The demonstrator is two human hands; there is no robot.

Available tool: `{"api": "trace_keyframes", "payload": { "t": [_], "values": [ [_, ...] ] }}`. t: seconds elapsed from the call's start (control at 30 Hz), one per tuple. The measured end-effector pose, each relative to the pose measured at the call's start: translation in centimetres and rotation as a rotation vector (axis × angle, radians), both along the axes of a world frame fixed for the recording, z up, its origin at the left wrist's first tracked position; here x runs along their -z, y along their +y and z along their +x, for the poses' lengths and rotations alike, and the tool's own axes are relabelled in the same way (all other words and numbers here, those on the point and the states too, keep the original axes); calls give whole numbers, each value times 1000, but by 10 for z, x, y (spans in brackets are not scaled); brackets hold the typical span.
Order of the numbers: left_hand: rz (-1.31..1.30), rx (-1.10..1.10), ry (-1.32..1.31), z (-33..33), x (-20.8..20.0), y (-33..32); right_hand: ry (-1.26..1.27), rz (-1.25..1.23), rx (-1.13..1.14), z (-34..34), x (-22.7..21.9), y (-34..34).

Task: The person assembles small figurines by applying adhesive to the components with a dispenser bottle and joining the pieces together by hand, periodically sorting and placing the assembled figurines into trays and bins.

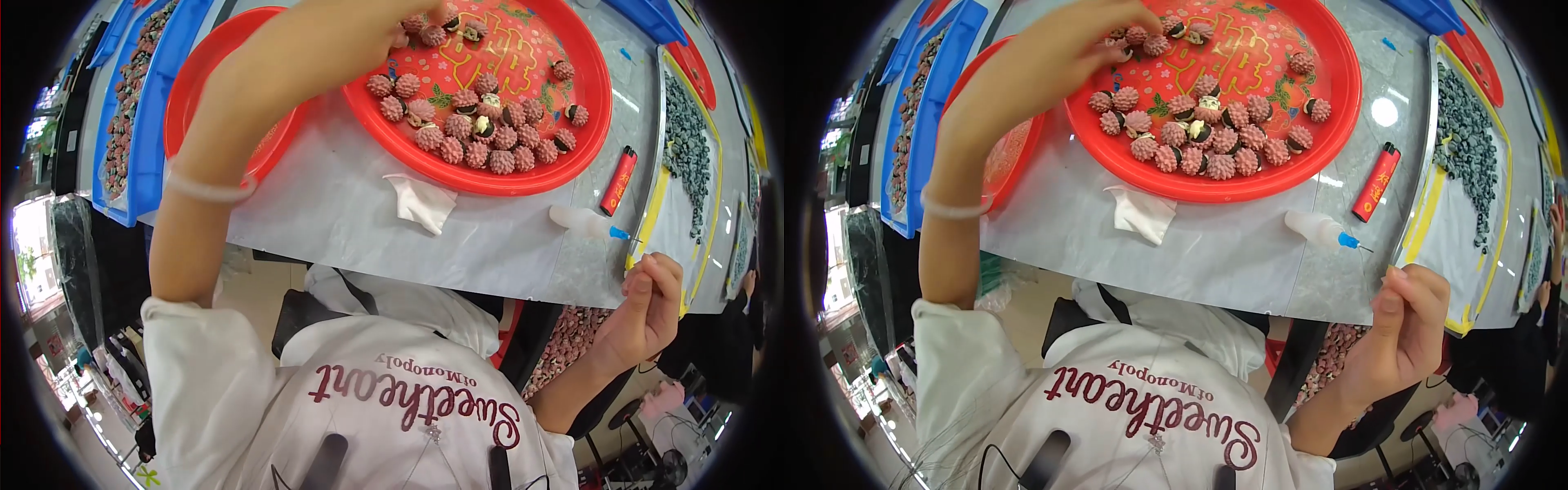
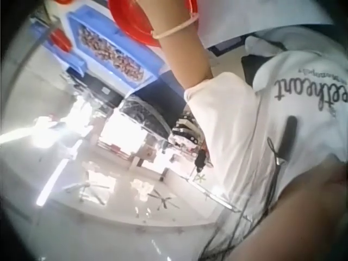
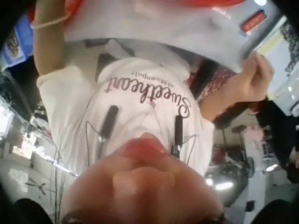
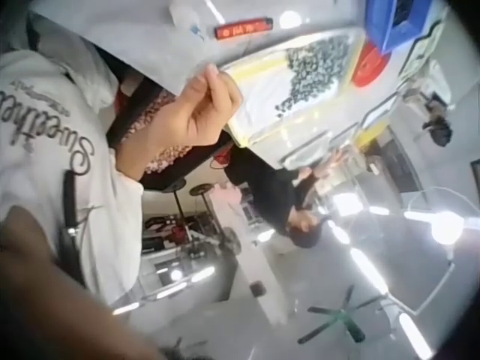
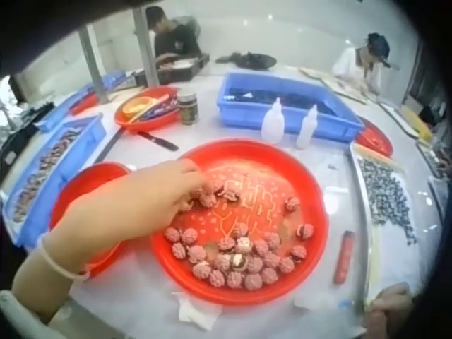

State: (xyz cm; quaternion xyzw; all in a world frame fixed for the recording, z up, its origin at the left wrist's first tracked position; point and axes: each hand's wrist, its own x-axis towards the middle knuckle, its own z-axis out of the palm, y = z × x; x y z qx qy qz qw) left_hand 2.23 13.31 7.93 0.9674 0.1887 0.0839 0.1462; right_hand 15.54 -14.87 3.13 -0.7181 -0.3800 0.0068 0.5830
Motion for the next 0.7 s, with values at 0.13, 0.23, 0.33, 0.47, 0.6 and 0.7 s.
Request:
{"api": "trace_keyframes", "payload": {
  "t": [0.13,0.23,0.33,0.47,0.6,0.7],
  "values": [
    [-294,-126,328,6,-10,-2,-20,-41,2,4,0,-10],
    [-591,-189,364,8,-17,-6,65,-32,51,7,1,-14],
    [-898,-277,150,-2,-16,-15,88,-92,60,10,4,-11],
    [-654,-36,-23,-22,4,-21,175,-47,55,-6,2,20],
    [-1203,163,-373,-35,27,-57,129,-226,-193,-11,15,35],
    [-1454,8,-592,-39,33,-89,245,-202,-248,-14,13,32]
  ]
}}
